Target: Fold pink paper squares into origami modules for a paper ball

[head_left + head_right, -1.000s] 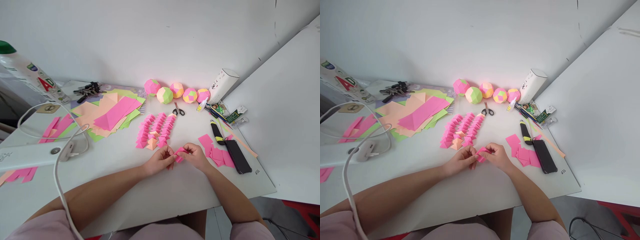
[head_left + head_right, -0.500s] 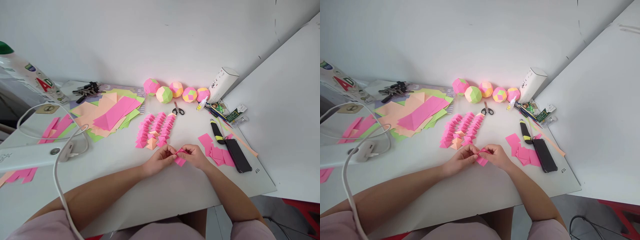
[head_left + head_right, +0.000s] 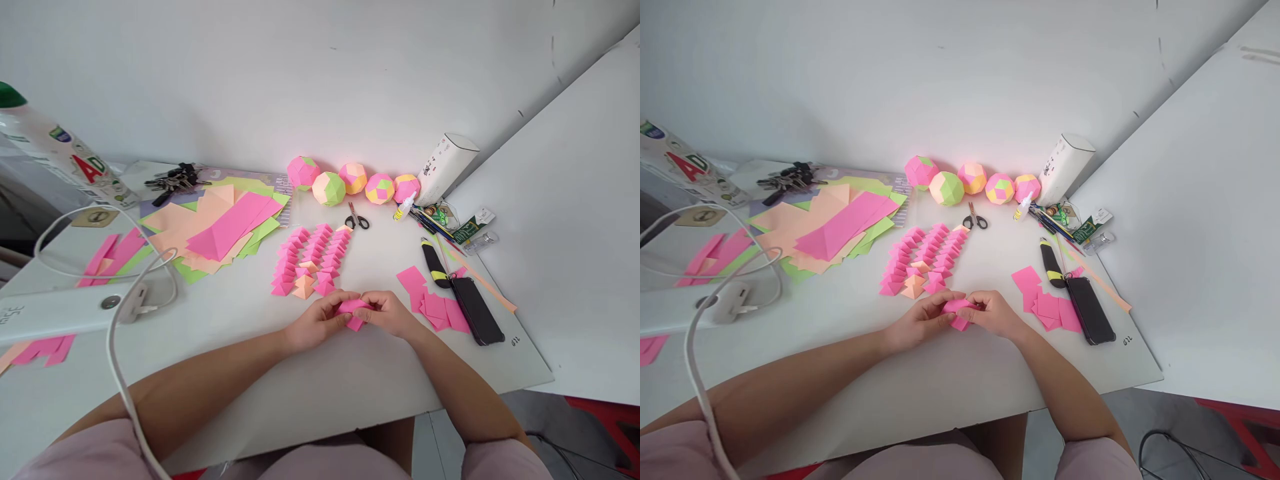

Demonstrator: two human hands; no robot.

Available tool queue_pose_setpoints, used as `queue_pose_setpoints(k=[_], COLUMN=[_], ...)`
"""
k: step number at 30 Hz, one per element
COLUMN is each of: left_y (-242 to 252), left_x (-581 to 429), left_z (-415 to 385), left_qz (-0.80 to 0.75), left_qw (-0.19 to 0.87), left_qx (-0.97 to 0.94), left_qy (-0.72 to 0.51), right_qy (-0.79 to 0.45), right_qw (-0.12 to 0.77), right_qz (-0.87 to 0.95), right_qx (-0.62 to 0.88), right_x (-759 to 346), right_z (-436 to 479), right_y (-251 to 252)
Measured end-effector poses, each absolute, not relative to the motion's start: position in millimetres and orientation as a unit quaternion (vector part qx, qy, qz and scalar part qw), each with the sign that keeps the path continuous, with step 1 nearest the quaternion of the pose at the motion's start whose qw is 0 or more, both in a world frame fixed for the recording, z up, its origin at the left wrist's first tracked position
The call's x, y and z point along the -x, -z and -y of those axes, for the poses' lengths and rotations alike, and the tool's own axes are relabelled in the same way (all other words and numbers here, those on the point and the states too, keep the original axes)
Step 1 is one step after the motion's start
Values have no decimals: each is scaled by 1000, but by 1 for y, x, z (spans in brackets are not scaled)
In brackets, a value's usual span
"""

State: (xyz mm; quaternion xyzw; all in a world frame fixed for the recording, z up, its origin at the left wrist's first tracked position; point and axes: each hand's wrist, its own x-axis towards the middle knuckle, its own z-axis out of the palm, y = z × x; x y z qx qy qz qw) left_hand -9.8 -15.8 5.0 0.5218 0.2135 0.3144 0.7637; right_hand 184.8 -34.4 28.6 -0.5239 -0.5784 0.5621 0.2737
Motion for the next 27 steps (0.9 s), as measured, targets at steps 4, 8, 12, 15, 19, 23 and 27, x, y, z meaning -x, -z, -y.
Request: queue_pose_setpoints(k=[4, 8, 12, 15, 19, 23, 27], left_y=[0, 3, 4, 2, -3, -1, 2], left_x=[8, 7, 6, 6, 8, 8, 8], left_z=[15, 13, 14, 14, 13, 13, 14], left_qz=[-189, -185, -212, -224, -254, -260, -258], left_qw=[783, 802, 796, 781, 737, 732, 746], left_qx=[-485, -458, -454, -474, -536, -534, -499], left_qy=[-339, -336, -339, -340, -324, -334, -357], right_qy=[-587, -558, -538, -518, -520, -539, -533], right_qw=[298, 317, 335, 350, 370, 347, 315], right_qz=[566, 583, 590, 592, 584, 581, 589], right_qx=[496, 498, 499, 509, 502, 502, 518], right_x=[-187, -186, -184, -183, -181, -180, -181], right_z=[33, 33, 33, 33, 33, 34, 35], right_y=[-31, -32, -30, -30, -31, -32, -31])
